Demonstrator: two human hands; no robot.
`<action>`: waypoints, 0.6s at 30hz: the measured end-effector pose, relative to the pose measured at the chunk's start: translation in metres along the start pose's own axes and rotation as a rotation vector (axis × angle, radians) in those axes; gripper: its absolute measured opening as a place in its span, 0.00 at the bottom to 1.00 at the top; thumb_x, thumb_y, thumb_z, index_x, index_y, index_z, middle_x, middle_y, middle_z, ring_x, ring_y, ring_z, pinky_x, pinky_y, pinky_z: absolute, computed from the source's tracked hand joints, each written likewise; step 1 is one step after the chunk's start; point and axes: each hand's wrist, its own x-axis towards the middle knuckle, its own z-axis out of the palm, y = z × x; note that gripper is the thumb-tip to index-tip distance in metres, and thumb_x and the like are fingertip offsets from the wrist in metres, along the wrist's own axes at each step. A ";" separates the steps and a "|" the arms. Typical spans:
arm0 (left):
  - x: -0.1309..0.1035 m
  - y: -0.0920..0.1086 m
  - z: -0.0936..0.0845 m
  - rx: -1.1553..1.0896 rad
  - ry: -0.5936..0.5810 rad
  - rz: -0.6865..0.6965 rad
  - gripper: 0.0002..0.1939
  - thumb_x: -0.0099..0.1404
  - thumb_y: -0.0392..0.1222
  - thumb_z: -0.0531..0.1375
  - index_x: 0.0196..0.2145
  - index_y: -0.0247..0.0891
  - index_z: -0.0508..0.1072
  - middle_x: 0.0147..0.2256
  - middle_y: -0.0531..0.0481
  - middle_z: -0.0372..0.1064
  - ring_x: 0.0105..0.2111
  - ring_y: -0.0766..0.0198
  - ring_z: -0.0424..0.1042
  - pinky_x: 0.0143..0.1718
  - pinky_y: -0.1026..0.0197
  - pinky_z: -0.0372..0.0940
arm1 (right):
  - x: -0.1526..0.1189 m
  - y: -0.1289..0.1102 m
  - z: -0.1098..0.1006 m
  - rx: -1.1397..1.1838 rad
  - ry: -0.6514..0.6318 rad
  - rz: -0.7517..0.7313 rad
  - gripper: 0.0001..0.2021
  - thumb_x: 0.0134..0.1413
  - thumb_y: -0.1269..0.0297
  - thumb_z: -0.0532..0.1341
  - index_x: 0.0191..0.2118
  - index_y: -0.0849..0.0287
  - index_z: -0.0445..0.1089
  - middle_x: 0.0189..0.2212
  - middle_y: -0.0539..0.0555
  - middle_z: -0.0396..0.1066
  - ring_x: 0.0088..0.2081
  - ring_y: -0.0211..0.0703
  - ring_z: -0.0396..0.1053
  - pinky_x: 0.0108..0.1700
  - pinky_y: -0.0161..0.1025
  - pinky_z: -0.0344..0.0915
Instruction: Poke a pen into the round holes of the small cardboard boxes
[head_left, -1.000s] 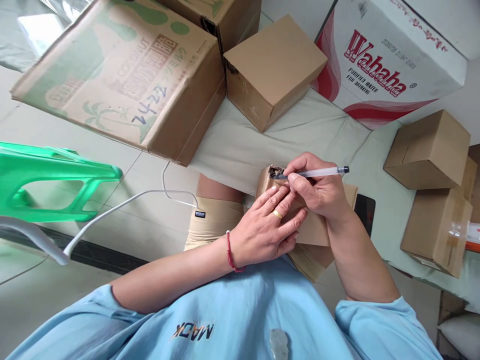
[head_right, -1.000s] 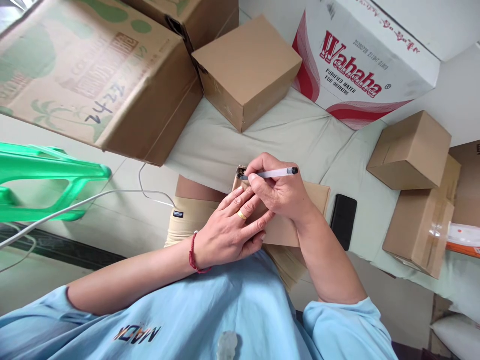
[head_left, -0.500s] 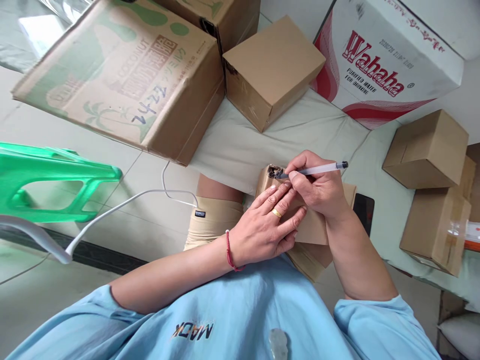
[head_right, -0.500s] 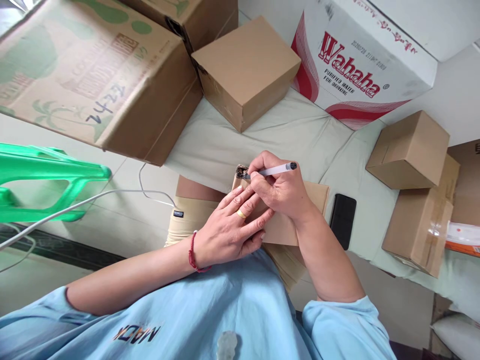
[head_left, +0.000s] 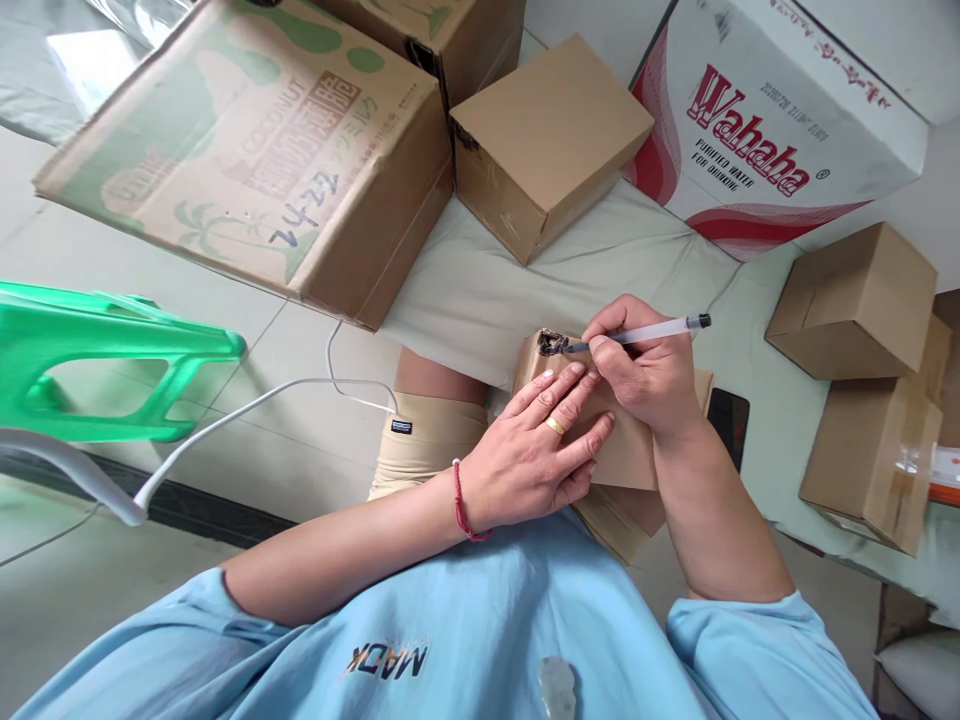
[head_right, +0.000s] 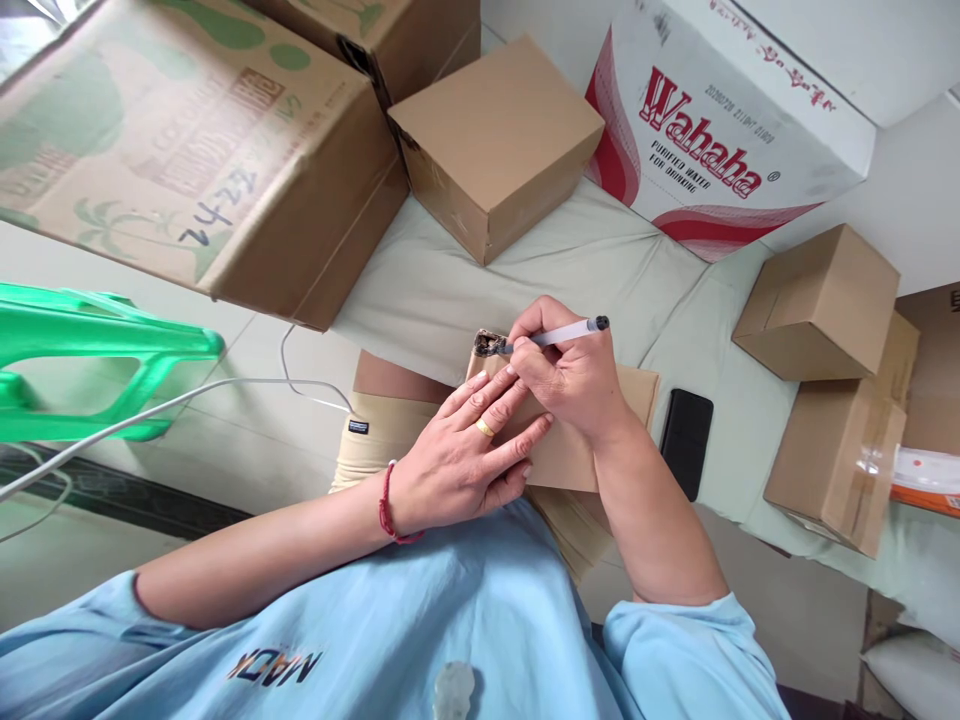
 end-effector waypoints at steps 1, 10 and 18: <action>0.000 0.000 0.000 -0.003 0.002 -0.001 0.27 0.73 0.46 0.61 0.67 0.37 0.69 0.73 0.28 0.60 0.78 0.39 0.51 0.76 0.37 0.54 | 0.000 0.000 0.000 0.000 0.008 -0.005 0.06 0.57 0.70 0.61 0.31 0.54 0.72 0.21 0.44 0.65 0.21 0.33 0.56 0.24 0.35 0.53; 0.001 0.001 0.001 -0.009 0.021 -0.004 0.27 0.73 0.45 0.60 0.66 0.37 0.69 0.73 0.26 0.59 0.78 0.39 0.51 0.75 0.38 0.54 | 0.000 0.003 0.001 -0.013 0.083 -0.013 0.06 0.57 0.70 0.61 0.30 0.55 0.71 0.21 0.44 0.64 0.22 0.33 0.56 0.24 0.34 0.53; 0.002 0.001 0.000 -0.005 0.023 -0.001 0.26 0.74 0.45 0.60 0.66 0.36 0.69 0.73 0.25 0.59 0.78 0.39 0.52 0.75 0.38 0.55 | -0.001 0.011 0.001 0.068 0.135 0.008 0.06 0.61 0.69 0.60 0.32 0.55 0.71 0.22 0.44 0.65 0.21 0.33 0.58 0.25 0.34 0.55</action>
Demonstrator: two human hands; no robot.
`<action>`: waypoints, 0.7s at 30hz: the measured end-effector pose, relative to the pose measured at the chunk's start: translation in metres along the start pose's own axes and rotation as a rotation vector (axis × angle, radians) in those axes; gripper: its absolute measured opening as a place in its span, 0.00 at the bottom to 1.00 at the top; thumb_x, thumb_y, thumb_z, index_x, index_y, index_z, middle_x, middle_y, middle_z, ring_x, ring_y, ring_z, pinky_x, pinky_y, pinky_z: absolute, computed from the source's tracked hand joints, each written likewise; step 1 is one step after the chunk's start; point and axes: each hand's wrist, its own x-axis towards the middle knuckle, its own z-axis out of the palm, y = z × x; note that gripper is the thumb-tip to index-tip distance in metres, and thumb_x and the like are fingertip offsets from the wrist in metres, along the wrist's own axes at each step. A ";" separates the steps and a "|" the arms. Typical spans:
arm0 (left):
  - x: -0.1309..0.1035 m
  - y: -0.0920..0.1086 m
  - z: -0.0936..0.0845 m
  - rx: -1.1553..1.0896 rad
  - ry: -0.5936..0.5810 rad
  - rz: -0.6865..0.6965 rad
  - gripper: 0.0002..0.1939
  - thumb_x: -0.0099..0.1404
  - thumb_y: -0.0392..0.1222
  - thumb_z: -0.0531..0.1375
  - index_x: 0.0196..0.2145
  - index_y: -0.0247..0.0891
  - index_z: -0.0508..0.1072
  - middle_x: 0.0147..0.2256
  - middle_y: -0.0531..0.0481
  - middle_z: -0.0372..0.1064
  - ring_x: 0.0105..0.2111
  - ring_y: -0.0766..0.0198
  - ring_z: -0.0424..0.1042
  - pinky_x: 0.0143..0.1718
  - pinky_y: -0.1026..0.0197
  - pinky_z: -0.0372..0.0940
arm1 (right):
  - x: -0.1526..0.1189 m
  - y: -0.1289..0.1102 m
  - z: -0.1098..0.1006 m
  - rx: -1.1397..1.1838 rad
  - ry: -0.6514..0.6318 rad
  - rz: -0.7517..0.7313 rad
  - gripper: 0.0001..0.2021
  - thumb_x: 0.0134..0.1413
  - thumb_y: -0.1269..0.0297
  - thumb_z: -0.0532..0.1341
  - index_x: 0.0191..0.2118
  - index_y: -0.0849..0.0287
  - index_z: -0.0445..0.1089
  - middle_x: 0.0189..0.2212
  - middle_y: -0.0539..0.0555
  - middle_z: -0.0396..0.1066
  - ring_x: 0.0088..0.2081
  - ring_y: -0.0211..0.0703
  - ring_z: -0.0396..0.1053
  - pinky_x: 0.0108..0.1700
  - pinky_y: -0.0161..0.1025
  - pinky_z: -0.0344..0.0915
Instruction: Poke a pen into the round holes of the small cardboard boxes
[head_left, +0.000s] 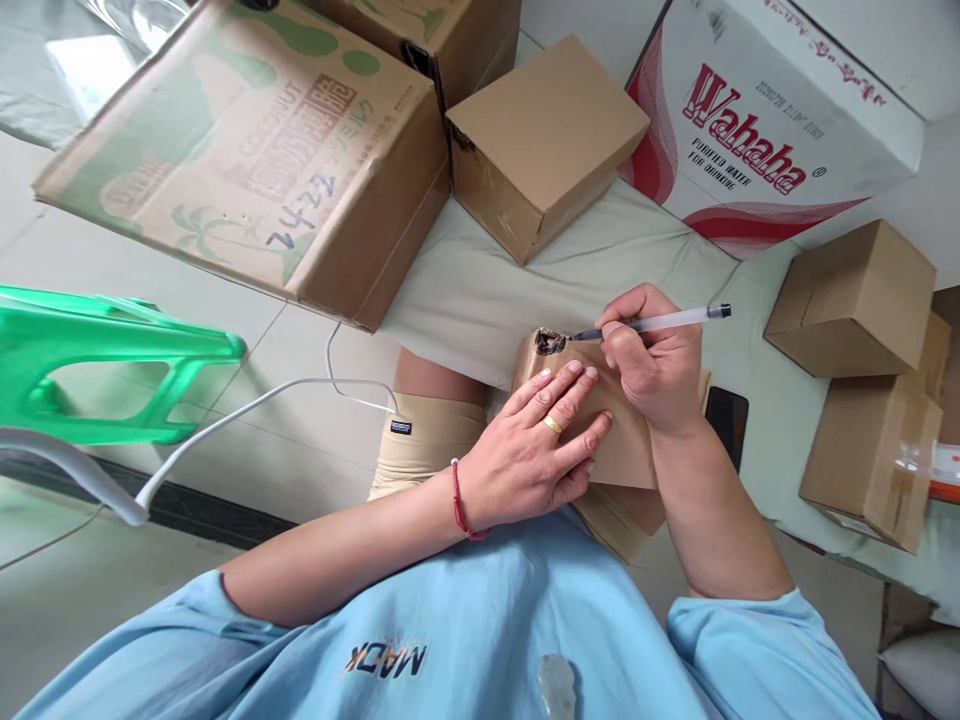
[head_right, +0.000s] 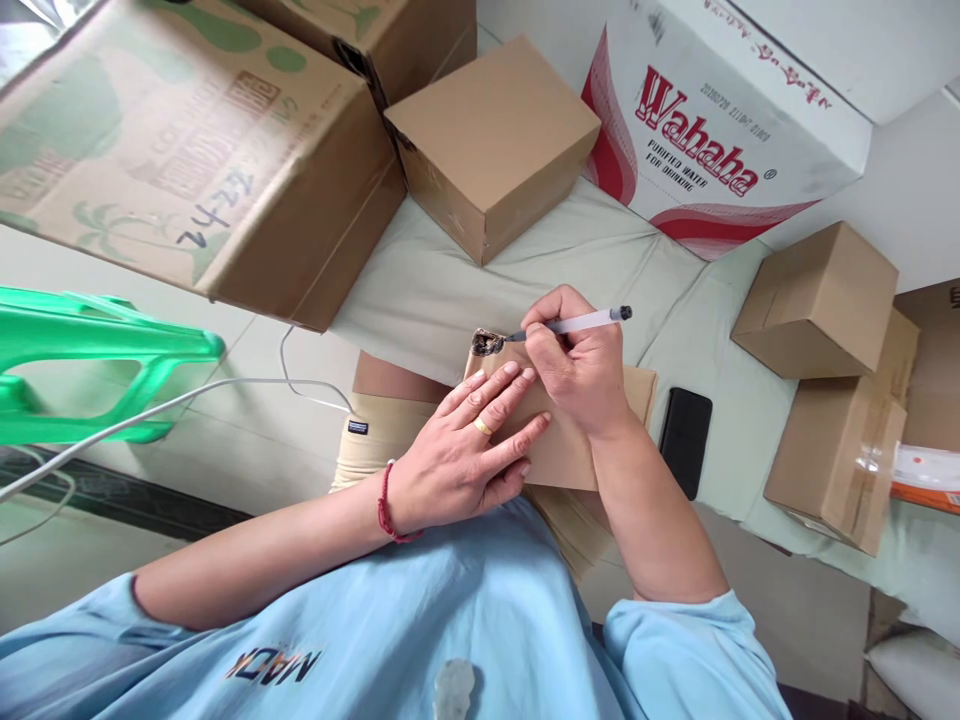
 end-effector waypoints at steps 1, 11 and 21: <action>0.000 0.000 0.000 -0.002 0.003 0.000 0.26 0.74 0.45 0.60 0.66 0.36 0.69 0.73 0.25 0.60 0.78 0.39 0.52 0.75 0.38 0.55 | 0.000 0.000 -0.001 0.008 -0.011 0.001 0.06 0.60 0.70 0.60 0.32 0.55 0.71 0.22 0.44 0.65 0.21 0.33 0.58 0.25 0.34 0.56; 0.000 0.000 0.002 0.006 0.027 0.005 0.26 0.73 0.46 0.61 0.66 0.37 0.71 0.71 0.28 0.64 0.76 0.40 0.57 0.74 0.38 0.57 | -0.002 -0.005 -0.001 -0.029 -0.176 -0.078 0.05 0.62 0.68 0.61 0.34 0.55 0.73 0.23 0.44 0.66 0.22 0.33 0.58 0.26 0.34 0.57; -0.001 -0.002 0.003 0.014 0.037 0.009 0.26 0.73 0.46 0.61 0.66 0.37 0.71 0.70 0.28 0.65 0.75 0.39 0.59 0.74 0.39 0.58 | -0.001 -0.007 0.000 -0.092 -0.221 -0.114 0.06 0.62 0.69 0.61 0.34 0.55 0.73 0.22 0.44 0.65 0.22 0.33 0.57 0.25 0.34 0.56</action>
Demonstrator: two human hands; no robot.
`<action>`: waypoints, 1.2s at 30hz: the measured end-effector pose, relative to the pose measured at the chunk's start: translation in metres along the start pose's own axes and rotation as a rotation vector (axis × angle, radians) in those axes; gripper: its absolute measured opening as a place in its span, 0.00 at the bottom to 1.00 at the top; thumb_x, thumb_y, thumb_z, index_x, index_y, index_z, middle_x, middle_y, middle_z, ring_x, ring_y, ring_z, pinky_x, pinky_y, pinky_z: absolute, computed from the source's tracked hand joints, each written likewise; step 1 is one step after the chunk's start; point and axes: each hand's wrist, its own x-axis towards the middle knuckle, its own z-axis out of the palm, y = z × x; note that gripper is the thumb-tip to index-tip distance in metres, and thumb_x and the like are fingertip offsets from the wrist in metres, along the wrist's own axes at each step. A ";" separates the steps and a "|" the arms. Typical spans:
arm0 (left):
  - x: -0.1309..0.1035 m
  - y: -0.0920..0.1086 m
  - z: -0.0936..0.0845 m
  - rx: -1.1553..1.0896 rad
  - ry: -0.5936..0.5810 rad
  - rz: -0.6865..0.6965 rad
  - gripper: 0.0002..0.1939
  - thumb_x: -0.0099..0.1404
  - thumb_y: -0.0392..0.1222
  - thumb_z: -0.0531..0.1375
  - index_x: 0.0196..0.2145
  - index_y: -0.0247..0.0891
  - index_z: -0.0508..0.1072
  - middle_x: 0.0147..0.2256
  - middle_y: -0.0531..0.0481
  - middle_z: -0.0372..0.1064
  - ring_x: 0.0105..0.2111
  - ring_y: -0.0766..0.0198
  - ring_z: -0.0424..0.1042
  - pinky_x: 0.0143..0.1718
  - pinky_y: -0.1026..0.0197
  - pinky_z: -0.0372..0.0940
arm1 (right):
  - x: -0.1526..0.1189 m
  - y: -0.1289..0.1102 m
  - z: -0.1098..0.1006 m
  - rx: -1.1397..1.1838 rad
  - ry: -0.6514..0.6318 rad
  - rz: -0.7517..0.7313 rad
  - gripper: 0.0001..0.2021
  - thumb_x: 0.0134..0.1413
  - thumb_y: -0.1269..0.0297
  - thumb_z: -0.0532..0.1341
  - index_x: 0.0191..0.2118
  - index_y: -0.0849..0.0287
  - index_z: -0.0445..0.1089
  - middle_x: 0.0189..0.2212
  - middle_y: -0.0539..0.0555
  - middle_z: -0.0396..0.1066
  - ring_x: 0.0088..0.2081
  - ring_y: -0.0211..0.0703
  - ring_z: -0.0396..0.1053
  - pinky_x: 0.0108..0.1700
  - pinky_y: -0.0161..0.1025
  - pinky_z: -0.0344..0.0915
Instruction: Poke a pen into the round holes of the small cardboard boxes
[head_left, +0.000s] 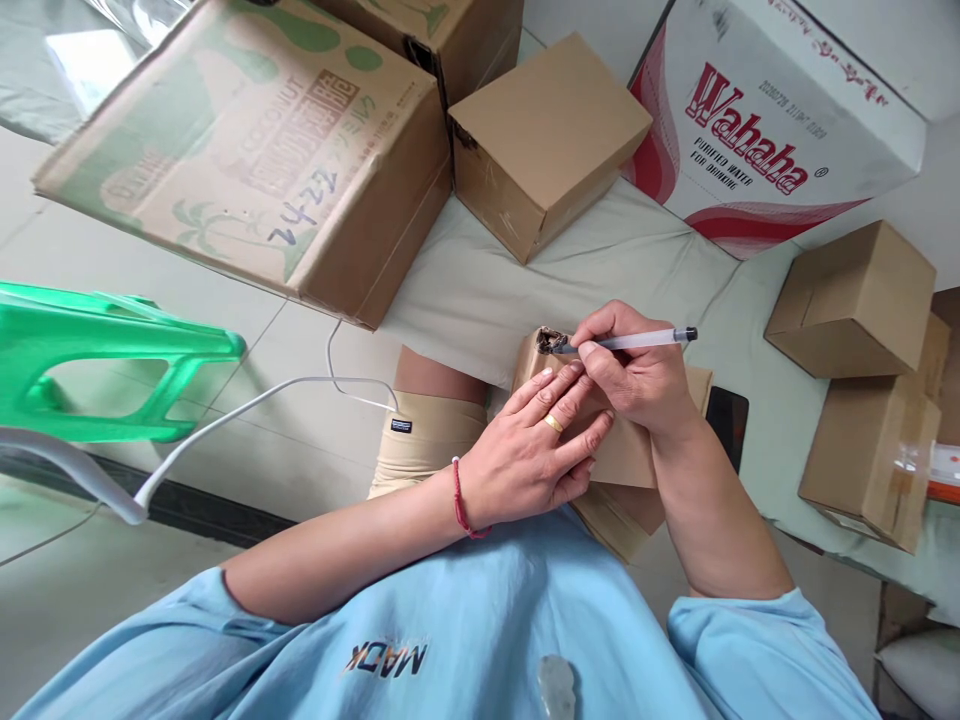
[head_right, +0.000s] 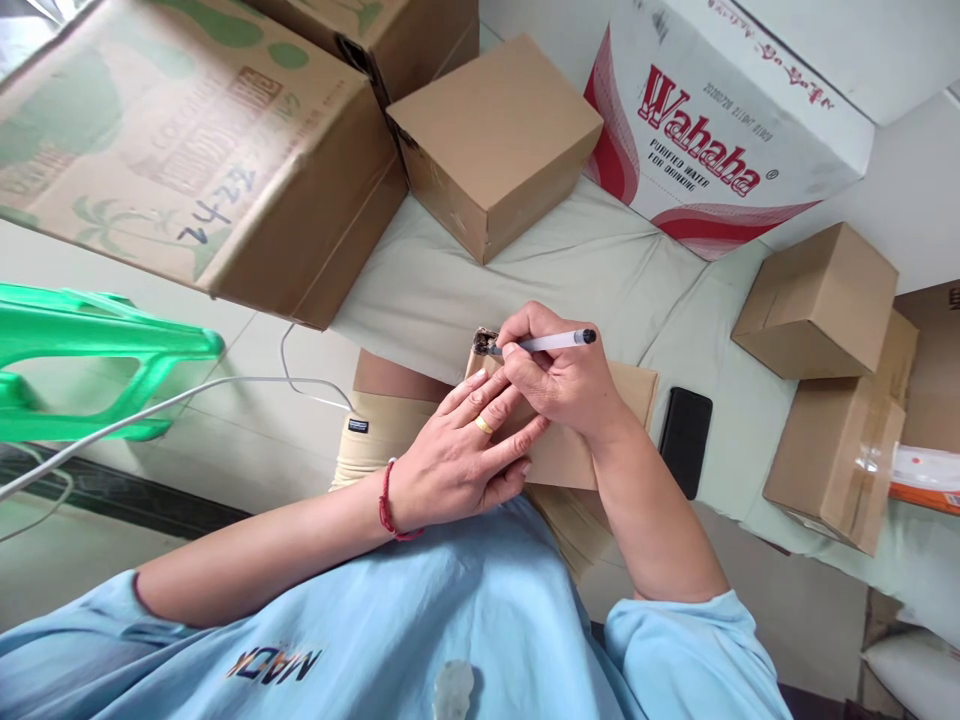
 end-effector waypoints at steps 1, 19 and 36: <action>0.000 0.000 0.000 0.001 0.000 0.000 0.26 0.73 0.46 0.61 0.66 0.37 0.71 0.70 0.29 0.65 0.75 0.40 0.60 0.74 0.39 0.58 | 0.000 0.000 0.000 -0.001 -0.007 -0.003 0.06 0.63 0.69 0.61 0.34 0.55 0.73 0.22 0.44 0.65 0.21 0.33 0.57 0.25 0.34 0.56; -0.002 0.000 -0.001 -0.026 -0.039 -0.011 0.27 0.74 0.46 0.61 0.68 0.39 0.70 0.70 0.31 0.66 0.75 0.40 0.60 0.75 0.37 0.57 | -0.002 -0.002 0.000 0.047 -0.049 0.029 0.05 0.67 0.65 0.61 0.39 0.55 0.75 0.26 0.45 0.71 0.23 0.34 0.63 0.28 0.34 0.62; 0.000 0.000 -0.002 -0.018 -0.022 0.001 0.26 0.74 0.47 0.61 0.66 0.38 0.71 0.69 0.30 0.66 0.76 0.40 0.57 0.75 0.39 0.56 | -0.003 0.001 0.001 0.059 -0.038 0.057 0.07 0.69 0.58 0.64 0.40 0.55 0.76 0.25 0.46 0.72 0.24 0.36 0.67 0.29 0.35 0.65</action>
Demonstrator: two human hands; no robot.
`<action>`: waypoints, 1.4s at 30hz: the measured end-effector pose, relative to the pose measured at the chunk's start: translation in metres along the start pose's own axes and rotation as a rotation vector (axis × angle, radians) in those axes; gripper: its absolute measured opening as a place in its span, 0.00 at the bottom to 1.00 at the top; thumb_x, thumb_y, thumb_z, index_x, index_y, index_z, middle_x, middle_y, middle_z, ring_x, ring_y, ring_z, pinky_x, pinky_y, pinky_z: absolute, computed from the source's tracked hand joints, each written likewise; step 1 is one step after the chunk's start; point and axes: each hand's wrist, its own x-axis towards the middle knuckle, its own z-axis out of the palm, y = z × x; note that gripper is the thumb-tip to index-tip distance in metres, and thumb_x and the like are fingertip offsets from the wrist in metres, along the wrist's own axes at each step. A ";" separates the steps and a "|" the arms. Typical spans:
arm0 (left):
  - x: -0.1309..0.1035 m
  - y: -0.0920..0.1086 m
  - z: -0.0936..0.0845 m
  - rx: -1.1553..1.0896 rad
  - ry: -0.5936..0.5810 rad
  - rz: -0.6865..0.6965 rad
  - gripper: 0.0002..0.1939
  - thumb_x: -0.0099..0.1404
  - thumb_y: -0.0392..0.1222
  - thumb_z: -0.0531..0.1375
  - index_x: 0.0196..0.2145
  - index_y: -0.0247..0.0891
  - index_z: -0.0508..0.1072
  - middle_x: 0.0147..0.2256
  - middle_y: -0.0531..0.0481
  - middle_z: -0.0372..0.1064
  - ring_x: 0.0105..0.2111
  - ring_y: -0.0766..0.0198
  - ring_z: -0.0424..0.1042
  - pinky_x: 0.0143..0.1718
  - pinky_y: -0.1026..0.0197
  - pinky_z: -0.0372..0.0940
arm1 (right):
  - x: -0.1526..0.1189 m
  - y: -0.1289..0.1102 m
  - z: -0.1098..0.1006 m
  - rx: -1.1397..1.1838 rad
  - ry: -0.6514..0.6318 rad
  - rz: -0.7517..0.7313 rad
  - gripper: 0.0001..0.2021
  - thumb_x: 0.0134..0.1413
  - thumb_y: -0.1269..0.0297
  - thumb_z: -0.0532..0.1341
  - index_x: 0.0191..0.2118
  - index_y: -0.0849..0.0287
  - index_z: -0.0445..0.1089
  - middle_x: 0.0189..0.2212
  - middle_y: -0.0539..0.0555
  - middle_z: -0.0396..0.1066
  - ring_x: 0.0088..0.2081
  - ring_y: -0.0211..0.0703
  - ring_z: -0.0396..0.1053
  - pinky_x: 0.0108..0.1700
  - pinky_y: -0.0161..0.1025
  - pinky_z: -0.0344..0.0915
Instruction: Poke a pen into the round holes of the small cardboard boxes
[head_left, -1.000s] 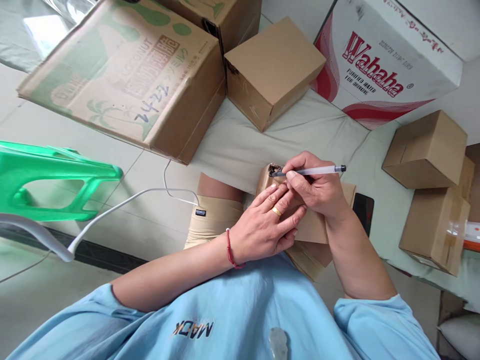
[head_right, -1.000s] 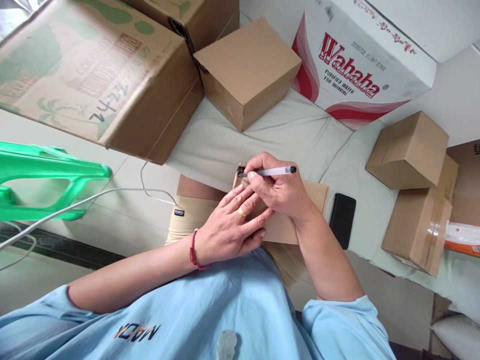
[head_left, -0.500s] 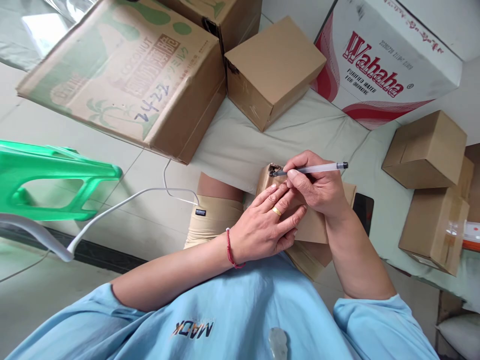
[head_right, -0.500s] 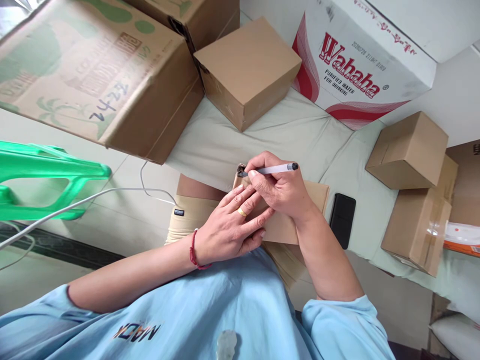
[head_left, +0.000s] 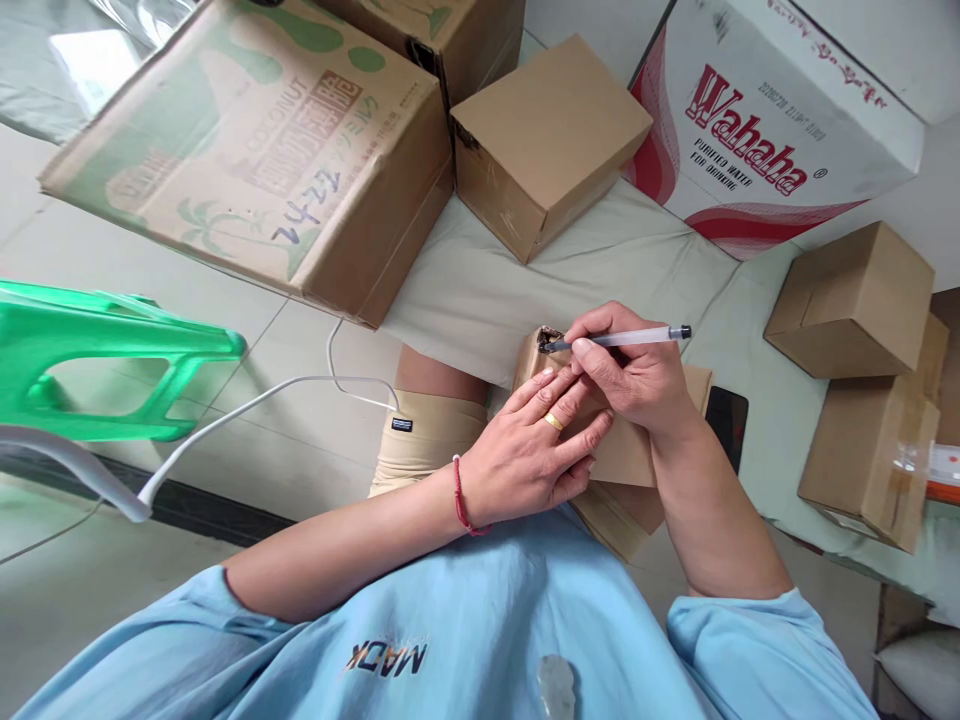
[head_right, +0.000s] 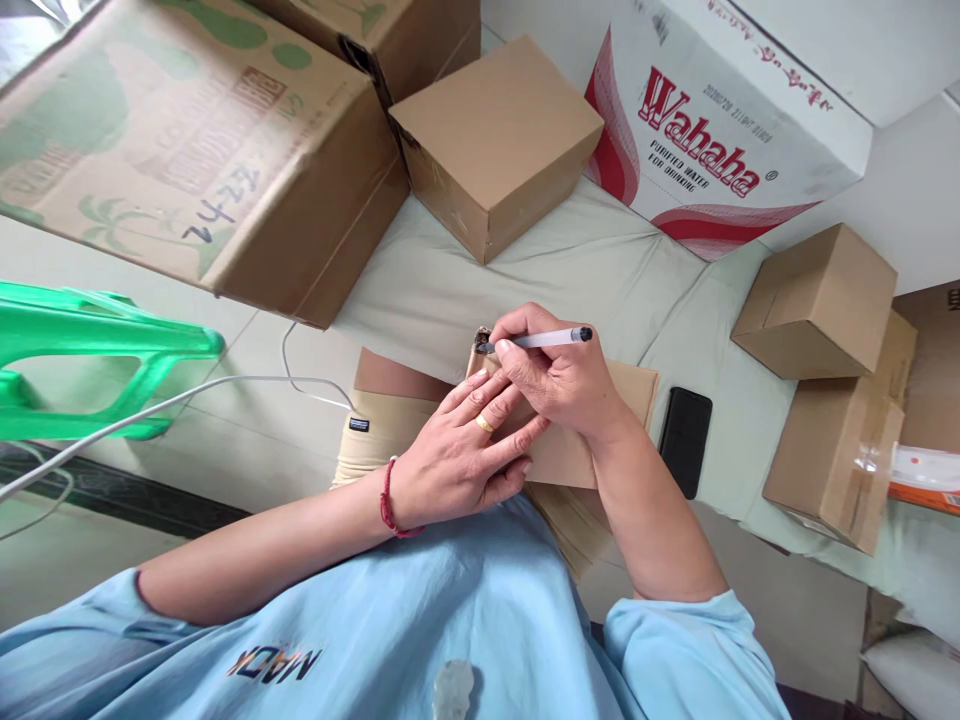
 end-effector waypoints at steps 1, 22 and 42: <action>0.000 0.000 -0.001 -0.006 -0.007 0.002 0.27 0.74 0.49 0.62 0.66 0.37 0.70 0.70 0.29 0.65 0.76 0.39 0.57 0.75 0.39 0.56 | -0.001 0.000 0.001 0.015 0.014 -0.003 0.07 0.70 0.58 0.64 0.41 0.55 0.76 0.25 0.46 0.72 0.25 0.37 0.68 0.30 0.35 0.66; 0.008 -0.008 -0.015 -0.107 -0.133 0.060 0.34 0.63 0.39 0.63 0.66 0.35 0.72 0.62 0.36 0.72 0.66 0.43 0.65 0.74 0.40 0.56 | -0.159 0.086 -0.091 -1.010 0.774 0.377 0.20 0.63 0.58 0.56 0.51 0.62 0.79 0.41 0.63 0.72 0.45 0.58 0.72 0.52 0.57 0.71; -0.035 0.001 -0.004 -0.123 0.143 -0.093 0.34 0.69 0.29 0.62 0.70 0.44 0.64 0.66 0.33 0.61 0.76 0.34 0.53 0.69 0.25 0.65 | -0.220 0.100 -0.058 -0.995 0.591 0.966 0.47 0.61 0.41 0.63 0.73 0.76 0.58 0.65 0.85 0.65 0.63 0.83 0.62 0.60 0.71 0.64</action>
